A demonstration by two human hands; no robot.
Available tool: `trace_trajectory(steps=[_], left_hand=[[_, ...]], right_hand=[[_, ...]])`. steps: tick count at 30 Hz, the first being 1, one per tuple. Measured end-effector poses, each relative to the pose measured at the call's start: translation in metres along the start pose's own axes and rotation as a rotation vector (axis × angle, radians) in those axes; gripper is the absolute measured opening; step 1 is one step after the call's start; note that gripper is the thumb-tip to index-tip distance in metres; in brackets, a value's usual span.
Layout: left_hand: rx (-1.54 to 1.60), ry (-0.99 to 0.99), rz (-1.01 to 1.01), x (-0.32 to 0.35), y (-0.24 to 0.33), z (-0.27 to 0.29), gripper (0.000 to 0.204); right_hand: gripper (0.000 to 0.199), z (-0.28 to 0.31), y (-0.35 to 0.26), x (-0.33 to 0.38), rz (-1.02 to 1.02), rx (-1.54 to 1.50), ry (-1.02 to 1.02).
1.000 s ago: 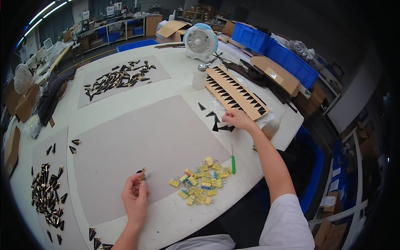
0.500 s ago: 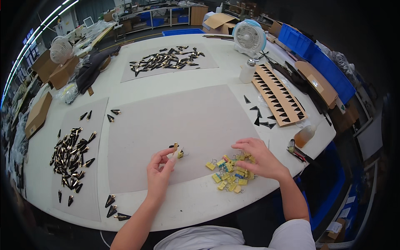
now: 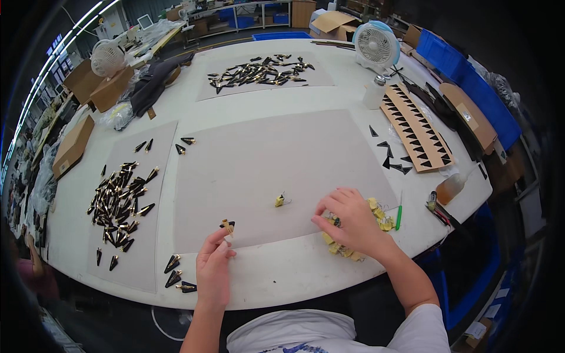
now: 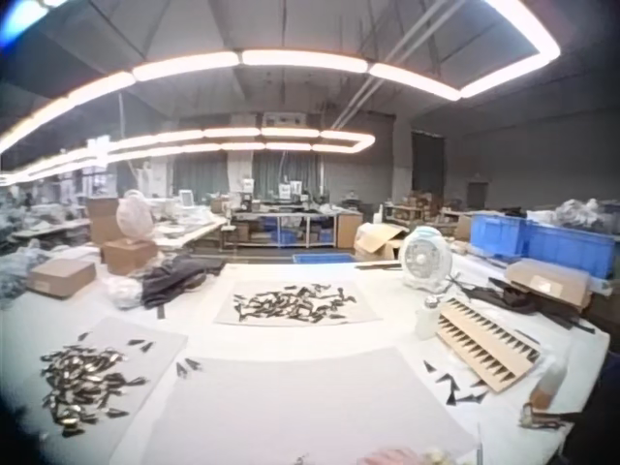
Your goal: The person assembles small gold metal clips onto black triangular leather or plastic components by hand at a workshop station.
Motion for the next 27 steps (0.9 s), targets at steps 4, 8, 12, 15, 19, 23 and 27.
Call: trace_trajectory(steps=[4, 8, 12, 15, 19, 23, 27], left_hand=[[-0.151, -0.042, -0.19, 0.007, -0.012, -0.021, 0.037], [-0.289, -0.126, -0.265, 0.012, -0.018, -0.011, 0.032], [-0.35, -0.037, -0.196, 0.021, -0.02, -0.006, 0.021], [-0.461, -0.073, -0.172, 0.018, -0.016, -0.008, 0.022], [-0.199, -0.066, 0.002, 0.014, -0.006, 0.002, 0.029], [0.183, -0.064, 0.252, -0.006, -0.002, -0.015, 0.036], [0.282, -0.159, 0.368, 0.011, 0.004, -0.028, 0.038]], right_hand=[[0.024, -0.026, -0.033, -0.051, 0.266, 0.005, 0.335], [0.019, -0.056, -0.024, -0.051, 0.248, 0.11, 0.048], [0.012, -0.028, -0.006, -0.016, 0.16, -0.003, -0.104], [0.012, -0.012, 0.006, 0.0, 0.087, -0.025, -0.152], [0.013, 0.01, 0.001, 0.004, -0.004, -0.177, 0.026], [0.007, 0.025, -0.011, 0.008, -0.121, -0.177, 0.175], [0.015, 0.012, -0.044, 0.009, -0.152, -0.387, 0.213]])
Point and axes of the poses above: each hand's wrist, its own x-axis away from the middle knuckle, its own z-axis out of the back of the hand, y = z × x, the point moved 3 cm from there along -x, towards the middle knuckle, and after that the axes turned 7 degrees about x, right-handed, at the moved point
